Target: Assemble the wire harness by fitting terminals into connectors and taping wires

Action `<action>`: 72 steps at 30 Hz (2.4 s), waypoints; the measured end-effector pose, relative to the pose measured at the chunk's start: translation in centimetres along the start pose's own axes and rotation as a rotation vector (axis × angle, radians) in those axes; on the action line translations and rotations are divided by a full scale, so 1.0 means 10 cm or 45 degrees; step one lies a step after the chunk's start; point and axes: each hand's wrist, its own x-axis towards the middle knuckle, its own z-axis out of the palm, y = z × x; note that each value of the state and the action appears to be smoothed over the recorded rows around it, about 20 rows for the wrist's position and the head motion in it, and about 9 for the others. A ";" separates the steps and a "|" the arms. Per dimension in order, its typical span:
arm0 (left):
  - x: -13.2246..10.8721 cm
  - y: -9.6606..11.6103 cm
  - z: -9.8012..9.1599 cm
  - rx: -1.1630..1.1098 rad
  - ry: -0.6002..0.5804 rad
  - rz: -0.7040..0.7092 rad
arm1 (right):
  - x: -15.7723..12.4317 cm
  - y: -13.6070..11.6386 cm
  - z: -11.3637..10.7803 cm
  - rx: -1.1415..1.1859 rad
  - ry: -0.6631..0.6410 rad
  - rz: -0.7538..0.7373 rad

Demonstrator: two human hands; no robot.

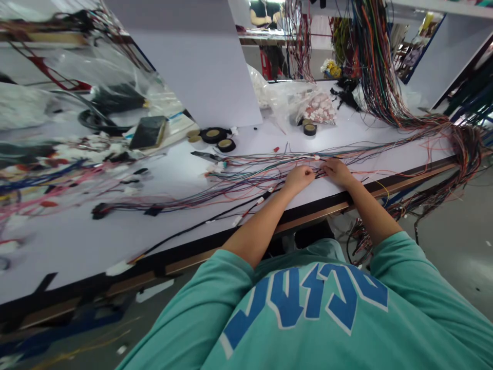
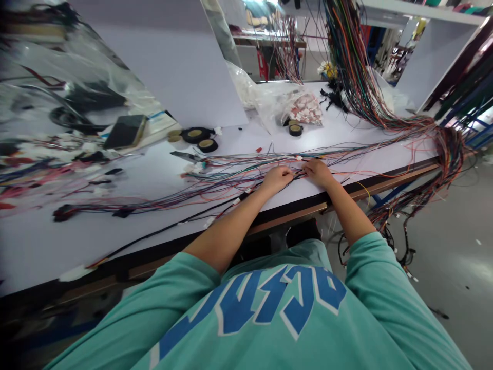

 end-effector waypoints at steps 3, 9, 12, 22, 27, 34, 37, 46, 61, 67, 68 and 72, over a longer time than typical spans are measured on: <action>-0.03 0.00 -0.03 -0.056 -0.051 0.010 | 0.00 0.00 0.01 -0.006 0.011 -0.014; -0.04 0.00 -0.05 -0.080 -0.072 0.059 | -0.02 0.01 0.02 0.049 0.056 -0.098; -0.06 -0.06 -0.07 -0.141 -0.115 0.126 | -0.02 0.03 0.04 0.070 0.084 -0.064; -0.13 -0.01 -0.22 0.359 -0.224 0.073 | -0.02 0.03 0.05 0.093 0.125 -0.154; -0.04 0.30 -0.18 0.558 -0.280 -0.050 | -0.02 0.00 0.01 0.123 0.071 -0.301; 0.00 0.25 -0.19 0.475 -0.220 0.000 | -0.01 -0.02 -0.01 0.062 0.009 -0.160; -0.02 0.10 -0.26 0.366 -0.241 0.023 | -0.01 -0.06 -0.03 -0.004 -0.032 -0.102; -0.34 -0.18 -0.53 -0.021 -0.410 -0.034 | -0.05 -0.37 -0.16 -0.228 -0.143 0.232; -0.72 -0.30 -0.59 0.308 -0.347 0.438 | -0.05 -0.29 -0.08 -0.266 -0.095 0.236; -0.85 -0.31 -0.66 0.296 -0.359 0.303 | -0.05 -0.32 -0.10 -0.260 -0.099 0.219; -0.85 -0.27 -0.68 0.285 -0.365 0.260 | -0.05 -0.34 -0.11 -0.266 -0.106 0.225; -0.63 -0.04 -0.70 0.194 -0.518 0.080 | -0.06 -0.37 -0.13 -0.298 -0.126 0.248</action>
